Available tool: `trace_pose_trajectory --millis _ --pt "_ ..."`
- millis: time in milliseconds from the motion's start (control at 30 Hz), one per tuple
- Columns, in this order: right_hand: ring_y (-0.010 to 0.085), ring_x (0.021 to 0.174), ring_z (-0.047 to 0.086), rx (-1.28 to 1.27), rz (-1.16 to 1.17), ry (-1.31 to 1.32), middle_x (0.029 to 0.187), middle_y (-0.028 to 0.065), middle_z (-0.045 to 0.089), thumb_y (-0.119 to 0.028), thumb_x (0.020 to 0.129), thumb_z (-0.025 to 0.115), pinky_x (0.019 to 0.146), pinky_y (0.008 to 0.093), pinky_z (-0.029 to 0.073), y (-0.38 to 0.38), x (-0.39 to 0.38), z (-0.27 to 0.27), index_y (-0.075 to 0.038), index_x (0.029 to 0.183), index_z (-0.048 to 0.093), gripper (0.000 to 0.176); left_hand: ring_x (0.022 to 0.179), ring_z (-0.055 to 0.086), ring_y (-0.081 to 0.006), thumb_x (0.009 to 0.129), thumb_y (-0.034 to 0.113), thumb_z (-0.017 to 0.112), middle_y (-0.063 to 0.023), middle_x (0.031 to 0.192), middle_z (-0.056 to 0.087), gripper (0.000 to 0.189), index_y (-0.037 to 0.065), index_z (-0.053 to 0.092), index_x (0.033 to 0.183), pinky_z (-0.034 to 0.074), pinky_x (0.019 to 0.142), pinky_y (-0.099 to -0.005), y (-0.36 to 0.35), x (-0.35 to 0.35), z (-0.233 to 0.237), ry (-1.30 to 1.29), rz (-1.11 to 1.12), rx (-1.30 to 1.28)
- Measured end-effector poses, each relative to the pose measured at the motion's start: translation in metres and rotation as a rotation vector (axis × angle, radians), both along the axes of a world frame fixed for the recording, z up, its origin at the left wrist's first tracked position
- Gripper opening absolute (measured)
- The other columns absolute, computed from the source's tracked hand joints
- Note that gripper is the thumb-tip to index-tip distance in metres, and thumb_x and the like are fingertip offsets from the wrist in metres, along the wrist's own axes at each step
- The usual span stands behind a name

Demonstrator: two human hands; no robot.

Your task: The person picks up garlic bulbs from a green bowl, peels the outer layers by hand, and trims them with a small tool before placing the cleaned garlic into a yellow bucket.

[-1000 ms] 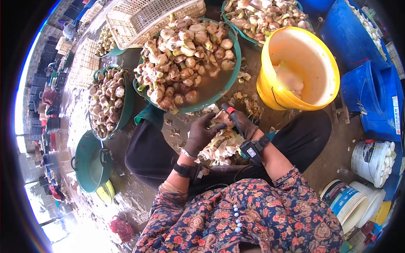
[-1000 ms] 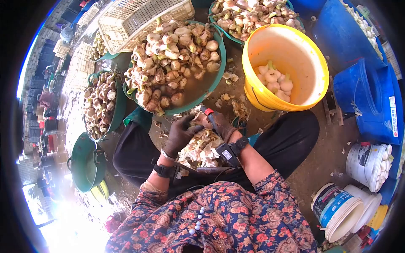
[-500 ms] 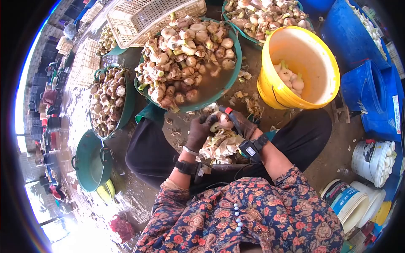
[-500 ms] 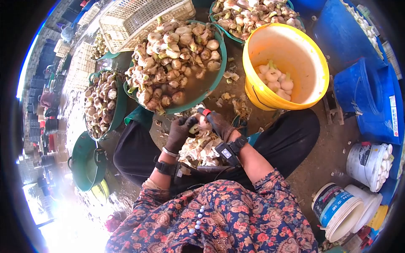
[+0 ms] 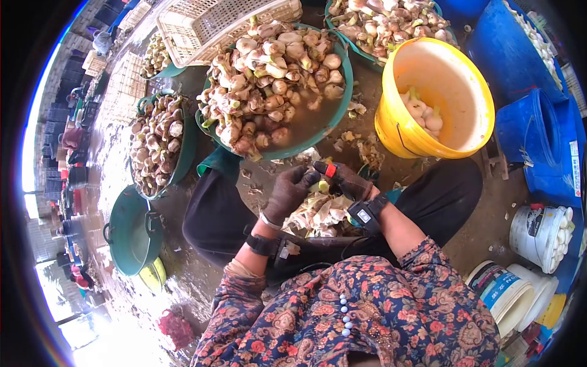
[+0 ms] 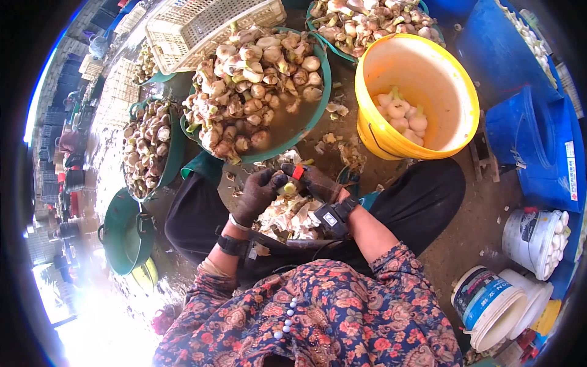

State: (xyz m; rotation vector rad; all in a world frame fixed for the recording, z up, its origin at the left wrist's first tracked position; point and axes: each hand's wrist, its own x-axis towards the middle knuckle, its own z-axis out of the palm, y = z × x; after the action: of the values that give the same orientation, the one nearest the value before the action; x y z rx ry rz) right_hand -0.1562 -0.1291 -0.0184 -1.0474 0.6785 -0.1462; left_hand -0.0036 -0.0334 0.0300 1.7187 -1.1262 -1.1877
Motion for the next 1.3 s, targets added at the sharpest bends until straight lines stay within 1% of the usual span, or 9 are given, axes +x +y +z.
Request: trace_pose_trajectory --millis 167,300,433,567,667,733,867,1033,1300 --pt "0.0065 0.077 0.054 0.732 0.077 -0.600 0.091 0.0015 0.059 -0.038 0.088 0.057 0.063 0.0216 0.045 0.007 -0.005 -0.011 -0.005 0.110 0.058 0.039 0.053 0.042 -0.0047 0.091 0.031 0.056 0.0028 0.065 0.052 0.030 0.002 0.062 0.090 0.035 0.048 -0.0209 0.000 0.023 0.013 0.488 0.193 0.098" --pt "0.0054 0.068 0.054 0.390 0.080 -0.298 0.087 0.0013 0.060 -0.046 0.090 0.049 0.059 0.0165 0.044 -0.003 -0.016 0.024 -0.003 0.111 0.055 0.048 0.050 0.046 -0.0057 0.092 0.037 0.051 0.0013 0.064 0.052 0.035 0.004 0.061 0.092 0.036 0.045 -0.0199 0.006 0.026 0.009 0.284 0.199 0.064" --pt "0.0069 0.059 0.052 0.276 -0.134 -0.126 0.070 -0.0010 0.059 -0.055 0.087 0.048 0.053 0.0190 0.041 0.004 0.003 -0.017 -0.005 0.087 0.063 0.052 0.049 0.053 -0.0095 0.087 0.052 0.052 -0.0021 0.061 0.054 0.054 -0.002 0.060 0.087 0.041 0.043 -0.0225 0.005 0.023 0.017 0.103 0.285 0.158" --pt "0.0090 0.064 0.054 -0.236 0.026 -0.002 0.076 0.0013 0.060 -0.048 0.091 0.045 0.061 0.0228 0.044 0.007 -0.004 -0.026 -0.003 0.103 0.059 0.048 0.042 0.047 -0.0086 0.087 0.056 0.047 -0.0007 0.055 0.049 0.060 -0.002 0.062 0.088 0.036 0.040 -0.0219 -0.002 0.003 0.031 0.148 -0.001 0.311" --pt "0.0080 0.069 0.052 0.052 0.006 -0.131 0.080 -0.0014 0.059 -0.045 0.091 0.048 0.063 0.0222 0.044 0.004 -0.009 0.007 -0.004 0.099 0.059 0.043 0.049 0.054 -0.0158 0.087 0.041 0.055 -0.0076 0.065 0.057 0.046 -0.002 0.058 0.103 0.041 0.046 -0.0259 0.002 0.005 0.021 0.268 -0.056 0.141" --pt "0.0077 0.075 0.053 0.212 0.049 -0.155 0.085 -0.0029 0.058 -0.042 0.092 0.049 0.066 0.0239 0.044 0.003 -0.009 0.022 -0.004 0.094 0.060 0.039 0.070 0.062 -0.0283 0.082 0.024 0.063 -0.0162 0.085 0.062 0.045 -0.002 0.051 0.116 0.049 0.062 -0.0342 0.007 0.008 0.004 -0.307 -0.254 -0.587" --pt "0.0077 0.083 0.057 0.322 0.118 -0.328 0.101 -0.0012 0.060 -0.038 0.093 0.046 0.077 0.0223 0.047 0.000 -0.001 0.006 -0.004 0.113 0.057 0.041 0.102 0.056 -0.0381 0.073 0.016 0.069 -0.0219 0.110 0.057 0.059 0.001 0.045 0.124 0.045 0.088 -0.0411 0.022 0.001 -0.005 -0.416 -0.165 -0.664" --pt "0.0095 0.085 0.058 0.421 0.078 -0.423 0.106 0.0031 0.057 -0.030 0.091 0.052 0.067 0.0228 0.051 -0.001 -0.012 0.003 -0.004 0.125 0.047 0.043 0.103 0.056 -0.0351 0.069 0.014 0.072 -0.0206 0.113 0.055 0.066 0.000 0.043 0.126 0.045 0.089 -0.0393 0.035 -0.015 -0.002 -0.285 -0.053 -0.478" --pt "0.0139 0.097 0.057 0.376 0.201 -0.554 0.111 0.0071 0.056 -0.030 0.089 0.054 0.083 0.0303 0.050 -0.018 -0.022 -0.001 -0.002 0.119 0.050 0.041 0.102 0.057 -0.0310 0.068 0.020 0.075 -0.0178 0.113 0.055 0.068 0.000 0.044 0.125 0.045 0.089 -0.0367 0.037 -0.030 0.004 -0.009 0.104 -0.397"
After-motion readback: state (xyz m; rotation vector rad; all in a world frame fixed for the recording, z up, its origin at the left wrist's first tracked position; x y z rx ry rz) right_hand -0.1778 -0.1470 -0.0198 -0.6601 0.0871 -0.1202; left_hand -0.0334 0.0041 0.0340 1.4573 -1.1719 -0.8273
